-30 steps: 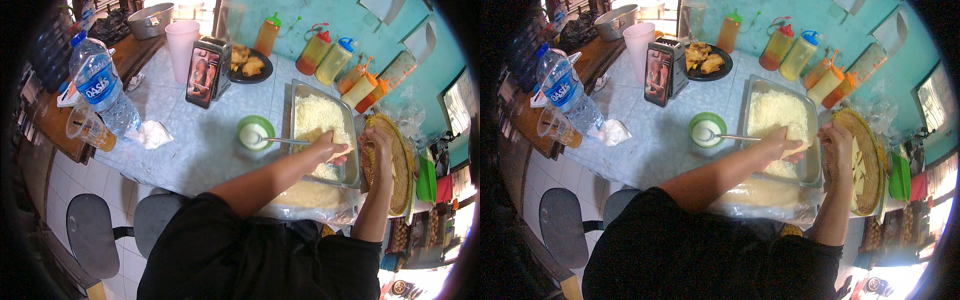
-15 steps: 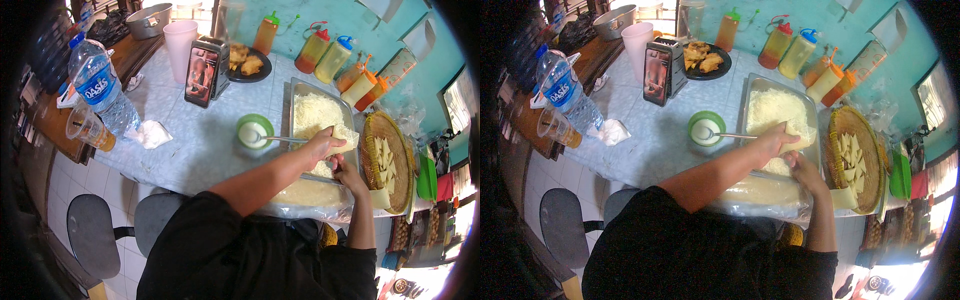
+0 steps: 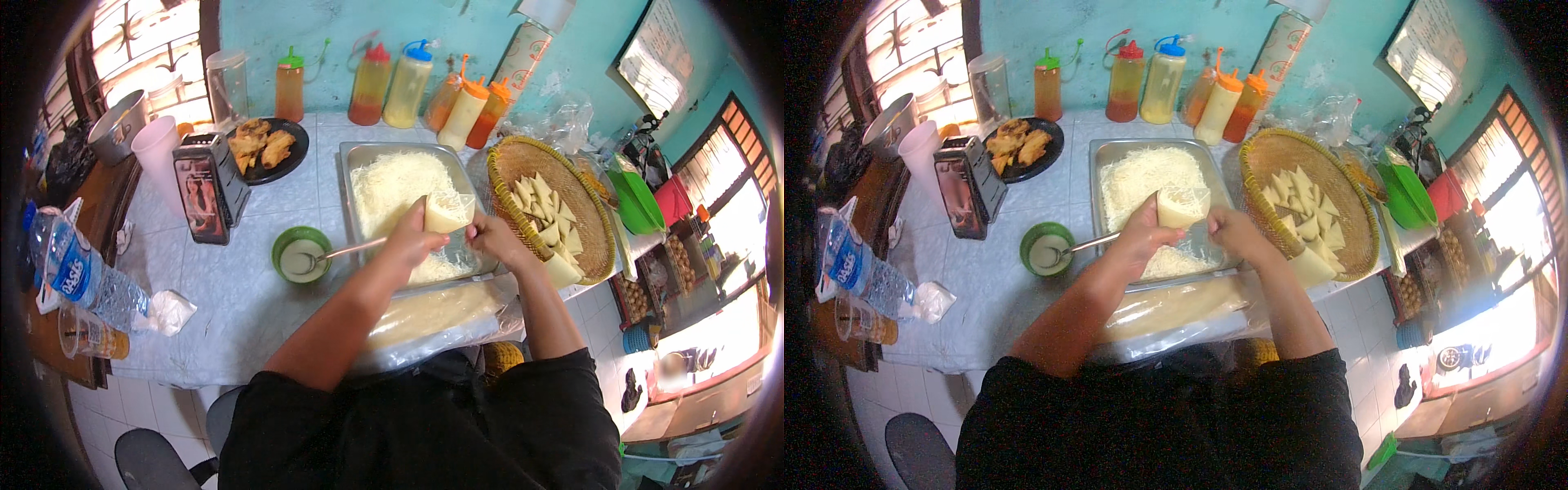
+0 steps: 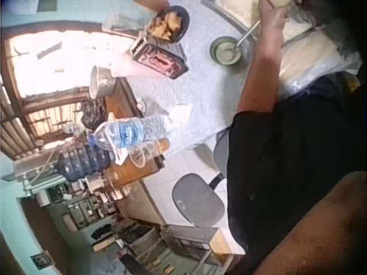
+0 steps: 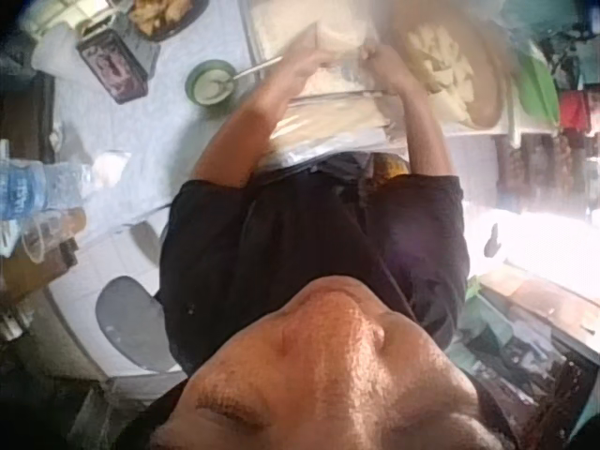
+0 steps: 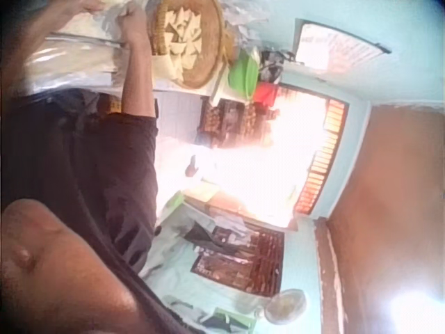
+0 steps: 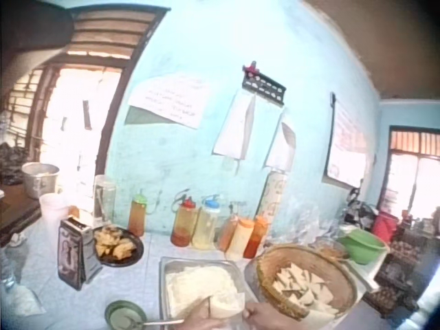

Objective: The person repeatedly folds thin square sheets into triangles, fills them with shredded white material from a tray, and seals the edges. The finished triangles are placed into a woven basket on the table.

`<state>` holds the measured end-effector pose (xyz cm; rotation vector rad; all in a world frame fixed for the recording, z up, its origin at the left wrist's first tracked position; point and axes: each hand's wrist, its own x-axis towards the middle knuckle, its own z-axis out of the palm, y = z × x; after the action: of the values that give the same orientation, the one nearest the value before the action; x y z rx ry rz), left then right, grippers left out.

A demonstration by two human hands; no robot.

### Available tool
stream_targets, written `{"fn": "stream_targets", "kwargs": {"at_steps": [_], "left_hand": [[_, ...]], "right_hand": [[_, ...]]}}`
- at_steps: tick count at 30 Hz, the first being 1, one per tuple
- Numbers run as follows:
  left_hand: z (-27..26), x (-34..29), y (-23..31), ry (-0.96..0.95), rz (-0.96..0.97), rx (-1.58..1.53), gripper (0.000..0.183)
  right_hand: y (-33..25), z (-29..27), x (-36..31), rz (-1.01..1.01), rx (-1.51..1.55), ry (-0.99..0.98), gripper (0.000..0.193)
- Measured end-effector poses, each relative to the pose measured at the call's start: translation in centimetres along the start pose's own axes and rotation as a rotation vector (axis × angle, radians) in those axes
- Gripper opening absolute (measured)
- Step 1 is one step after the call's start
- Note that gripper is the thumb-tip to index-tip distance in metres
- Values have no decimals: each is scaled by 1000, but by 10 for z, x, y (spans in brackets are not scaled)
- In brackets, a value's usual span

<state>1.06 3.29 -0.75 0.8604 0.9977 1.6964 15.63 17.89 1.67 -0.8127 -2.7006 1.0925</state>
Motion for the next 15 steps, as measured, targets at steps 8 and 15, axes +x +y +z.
{"fn": "stream_targets", "kwargs": {"at_steps": [8, 15], "left_hand": [[2, 0, -8, 75, -8, 137, 51], [5, -2, 0, 44, -74, 118, 44]], "right_hand": [[-74, -26, -3, -161, 594, 213, 17], [-84, -15, 0, -199, 322, 190, 16]]}}
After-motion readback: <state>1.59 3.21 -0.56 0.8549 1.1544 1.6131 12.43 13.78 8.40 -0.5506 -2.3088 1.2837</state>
